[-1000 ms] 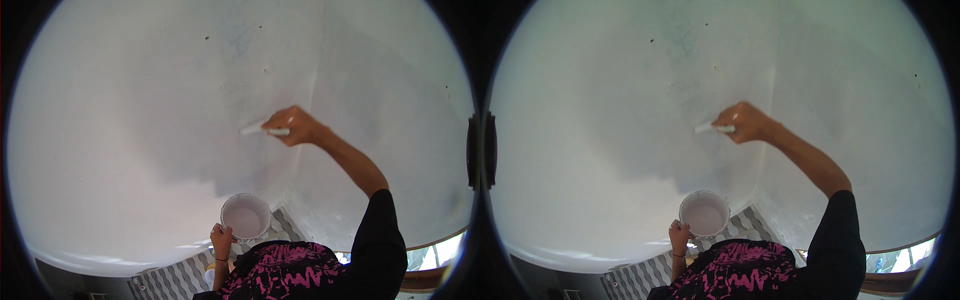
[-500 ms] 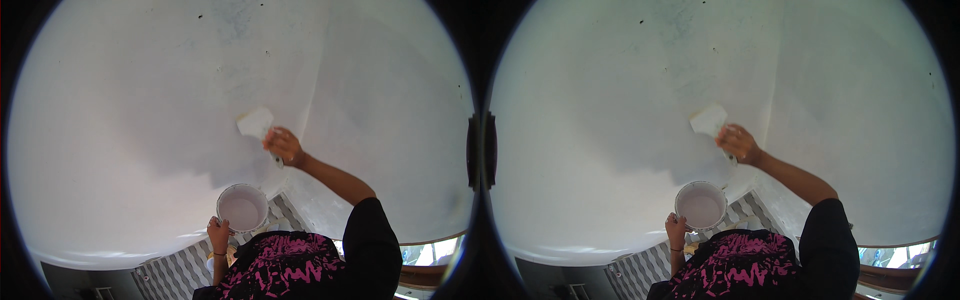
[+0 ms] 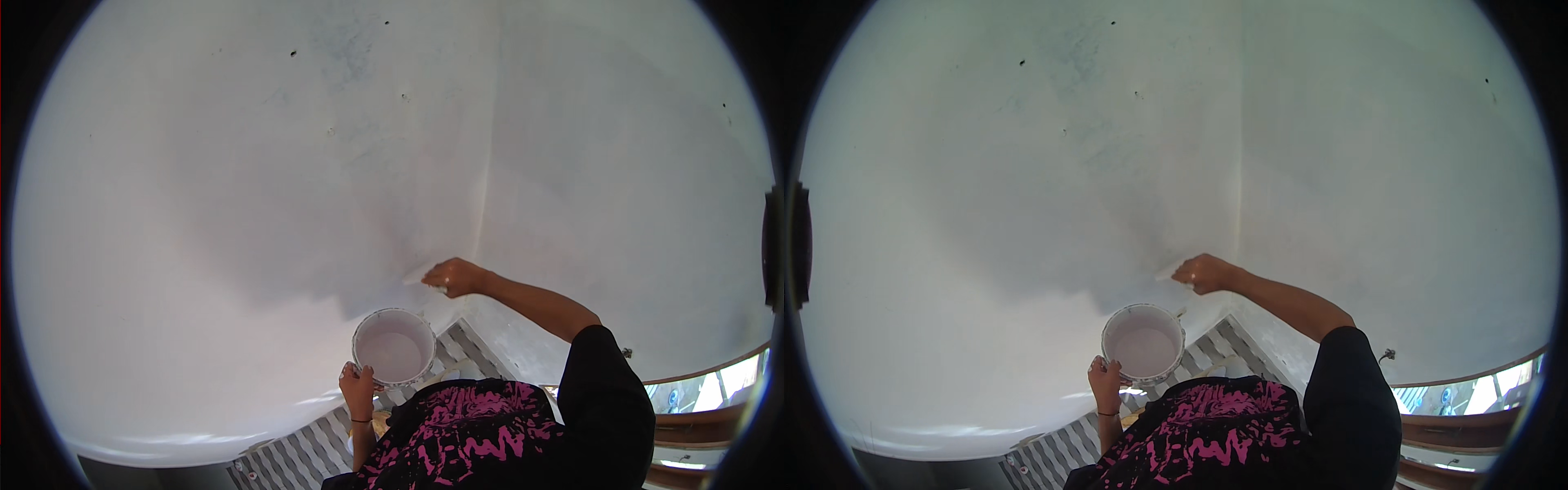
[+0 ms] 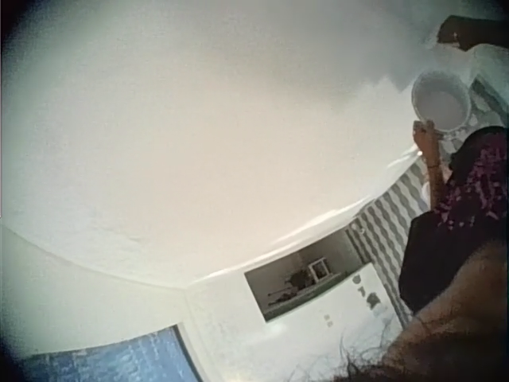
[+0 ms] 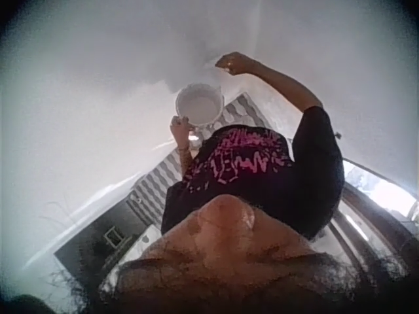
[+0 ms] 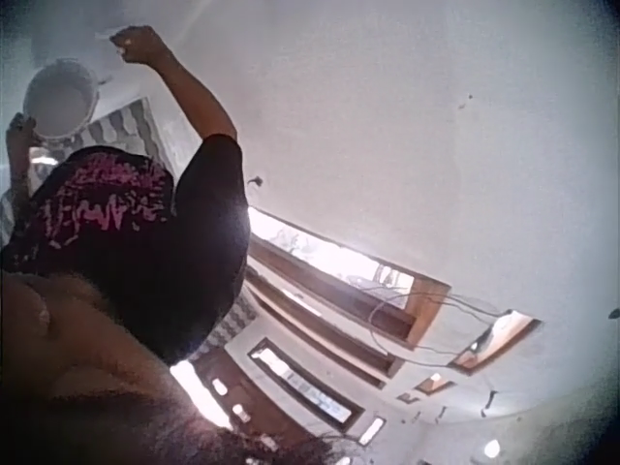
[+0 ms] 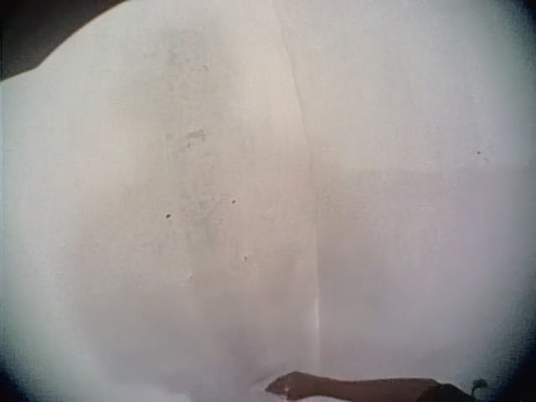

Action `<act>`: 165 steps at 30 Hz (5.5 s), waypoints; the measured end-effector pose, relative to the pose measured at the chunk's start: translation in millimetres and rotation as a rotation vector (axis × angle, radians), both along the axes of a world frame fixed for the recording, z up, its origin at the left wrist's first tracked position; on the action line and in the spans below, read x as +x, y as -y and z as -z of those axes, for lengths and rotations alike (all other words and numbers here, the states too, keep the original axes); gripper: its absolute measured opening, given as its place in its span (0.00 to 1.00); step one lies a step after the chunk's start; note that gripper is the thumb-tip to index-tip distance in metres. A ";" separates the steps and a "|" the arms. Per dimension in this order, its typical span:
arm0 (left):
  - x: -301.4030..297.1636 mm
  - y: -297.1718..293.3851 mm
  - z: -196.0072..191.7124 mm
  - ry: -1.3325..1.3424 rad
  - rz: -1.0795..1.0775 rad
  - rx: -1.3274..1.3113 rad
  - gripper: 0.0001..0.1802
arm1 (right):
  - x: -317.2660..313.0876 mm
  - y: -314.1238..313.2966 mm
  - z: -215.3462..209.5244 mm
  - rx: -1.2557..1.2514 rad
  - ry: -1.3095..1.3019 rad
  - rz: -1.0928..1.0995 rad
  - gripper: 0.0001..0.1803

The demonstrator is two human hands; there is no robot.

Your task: Painting a ceiling with white paint using a brush.

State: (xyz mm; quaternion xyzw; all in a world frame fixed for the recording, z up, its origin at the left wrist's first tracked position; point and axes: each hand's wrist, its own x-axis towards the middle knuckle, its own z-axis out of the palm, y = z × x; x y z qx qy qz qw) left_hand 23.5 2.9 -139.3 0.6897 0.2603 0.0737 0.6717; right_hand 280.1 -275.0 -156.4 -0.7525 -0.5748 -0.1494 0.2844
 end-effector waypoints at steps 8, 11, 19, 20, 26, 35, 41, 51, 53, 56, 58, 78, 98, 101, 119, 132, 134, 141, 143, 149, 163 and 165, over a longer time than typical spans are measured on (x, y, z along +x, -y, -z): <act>-4.0 -3.7 5.9 0.004 0.009 -0.016 0.10 | 37.8 21.1 -124.4 -0.013 -0.022 0.008 0.20; -7.2 -2.2 4.2 0.024 -0.006 0.000 0.10 | 26.6 31.1 -184.7 0.090 0.073 0.014 0.17; 1.2 4.8 -22.9 0.057 0.058 0.387 0.13 | -58.3 22.1 -251.5 0.510 -0.274 0.253 0.11; -2.4 -1.1 -16.7 0.054 0.053 0.367 0.13 | -74.9 14.0 -241.3 0.630 -0.578 0.239 0.10; 5.5 7.6 -22.7 0.001 0.054 0.342 0.12 | -134.5 -47.3 -88.0 0.330 -1.375 0.335 0.07; -2.1 0.1 -17.1 0.046 0.109 0.486 0.12 | -159.4 -137.3 -20.4 0.178 -0.866 0.651 0.13; 1.3 -4.6 -11.7 0.089 0.131 0.548 0.14 | -160.9 -160.9 6.5 0.119 -0.833 0.663 0.14; 4.1 -16.9 21.9 0.152 0.129 0.642 0.12 | -160.7 -140.4 0.0 0.317 -1.572 0.378 0.08; 1.7 -13.3 10.3 0.082 0.108 0.510 0.13 | -164.5 -109.3 -30.2 0.424 -1.672 0.387 0.09; 0.5 -2.9 -11.6 -0.005 0.083 0.297 0.13 | -161.2 -55.9 -66.3 0.490 -1.654 0.363 0.10; 1.9 -0.4 -16.5 -0.030 0.058 0.216 0.14 | -156.9 -32.4 -86.9 0.570 -1.662 0.375 0.09; 0.0 8.5 -45.5 0.098 0.126 -0.023 0.13 | -133.8 19.1 -212.6 1.334 -1.080 0.225 0.11; 2.1 7.7 -37.7 0.046 0.074 -0.025 0.11 | 7.4 72.5 -336.4 0.811 0.653 0.437 0.16; 1.9 9.5 -42.3 0.039 0.072 0.025 0.11 | 36.0 78.5 -381.9 0.781 0.692 0.400 0.19; 1.0 3.7 -40.8 0.027 0.123 0.018 0.10 | 6.3 89.2 -262.2 0.106 0.120 0.140 0.22; 1.4 6.8 -43.2 0.036 0.100 -0.010 0.09 | 37.5 74.1 -460.4 0.537 0.712 0.235 0.16; 2.2 5.5 -42.7 0.002 0.108 0.026 0.09 | 52.1 66.2 -455.8 0.634 0.806 0.226 0.16; 1.4 11.0 -35.5 0.054 0.024 0.006 0.12 | 70.9 55.0 -297.0 0.634 0.673 0.406 0.21; 0.5 14.4 -35.1 0.019 0.026 0.035 0.12 | 60.2 71.2 -251.6 0.581 0.579 0.411 0.21; -1.0 4.6 -29.9 0.040 0.032 0.155 0.14 | -0.9 79.9 -206.5 0.303 0.258 0.341 0.13; -0.3 19.0 -30.0 -0.006 -0.071 0.136 0.16 | -17.3 -40.9 -334.7 0.063 -0.144 -0.189 0.09; -3.0 19.1 -26.6 -0.004 -0.124 0.077 0.16 | -2.7 -64.8 -372.1 0.124 -0.047 -0.266 0.08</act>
